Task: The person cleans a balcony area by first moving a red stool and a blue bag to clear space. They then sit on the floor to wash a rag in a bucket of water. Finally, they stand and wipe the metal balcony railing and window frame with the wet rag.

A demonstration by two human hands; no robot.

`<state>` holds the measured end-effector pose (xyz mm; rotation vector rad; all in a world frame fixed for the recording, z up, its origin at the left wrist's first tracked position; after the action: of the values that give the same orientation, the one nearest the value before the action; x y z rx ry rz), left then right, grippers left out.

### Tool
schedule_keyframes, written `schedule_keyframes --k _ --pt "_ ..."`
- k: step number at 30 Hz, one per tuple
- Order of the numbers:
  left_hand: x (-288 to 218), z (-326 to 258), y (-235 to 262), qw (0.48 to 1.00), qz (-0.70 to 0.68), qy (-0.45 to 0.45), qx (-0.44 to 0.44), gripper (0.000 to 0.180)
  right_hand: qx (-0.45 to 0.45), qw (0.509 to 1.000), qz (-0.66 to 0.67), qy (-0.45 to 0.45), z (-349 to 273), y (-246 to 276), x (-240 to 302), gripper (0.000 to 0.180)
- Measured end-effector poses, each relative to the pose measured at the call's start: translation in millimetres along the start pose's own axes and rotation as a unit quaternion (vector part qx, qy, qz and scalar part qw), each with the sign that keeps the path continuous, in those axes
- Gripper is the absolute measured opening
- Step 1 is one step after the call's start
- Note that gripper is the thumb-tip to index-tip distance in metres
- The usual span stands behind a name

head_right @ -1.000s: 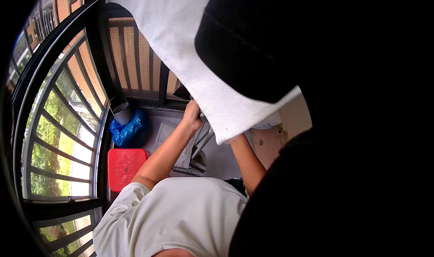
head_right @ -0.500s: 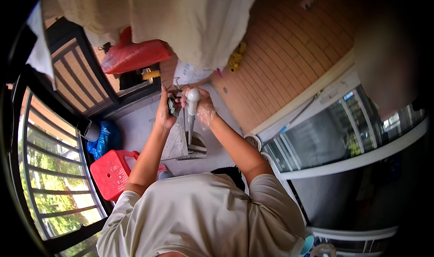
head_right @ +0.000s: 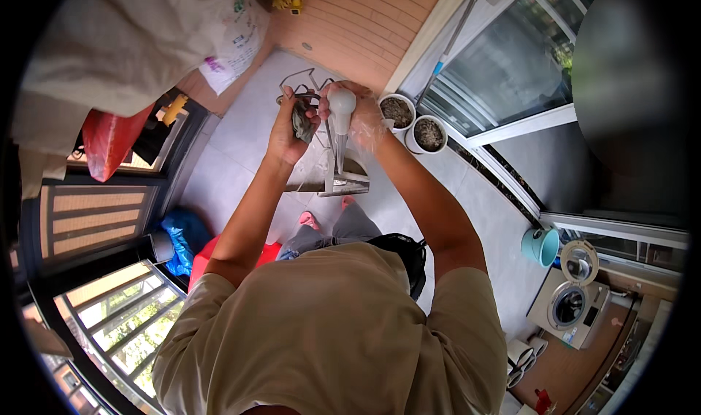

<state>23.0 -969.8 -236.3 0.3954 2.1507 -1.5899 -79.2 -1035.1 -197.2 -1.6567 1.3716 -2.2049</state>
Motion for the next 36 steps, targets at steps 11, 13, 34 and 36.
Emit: schedule_keyframes --k 11,13,34,36 --pt "120.1 91.0 86.0 0.99 0.033 0.14 -0.014 0.025 -0.099 0.96 -0.239 -0.106 -34.1 149.7 -29.9 0.024" --pt "139.9 104.7 102.7 0.99 0.001 0.14 -0.027 0.021 -0.112 0.965 -0.188 -0.146 -36.2 179.6 -41.4 0.025" --pt "185.1 272.0 82.0 0.974 0.111 0.195 0.04 0.034 -0.236 0.97 0.056 0.007 32.1 307.6 -14.4 0.019" --pt "178.9 281.4 80.7 0.969 0.126 0.204 0.053 0.034 -0.244 0.967 0.066 0.017 40.1 311.6 -11.8 0.019"
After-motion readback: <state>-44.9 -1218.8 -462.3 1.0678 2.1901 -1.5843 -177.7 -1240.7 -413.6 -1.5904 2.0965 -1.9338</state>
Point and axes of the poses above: each hand's wrist, its own z-axis towards the middle knuckle, its own y-axis out of the back of the hand, x = y × z, the point moved 5 cm from there along z, towards the middle knuckle, and after that the axes turned 5 degrees about x, right-handed, at the moved point
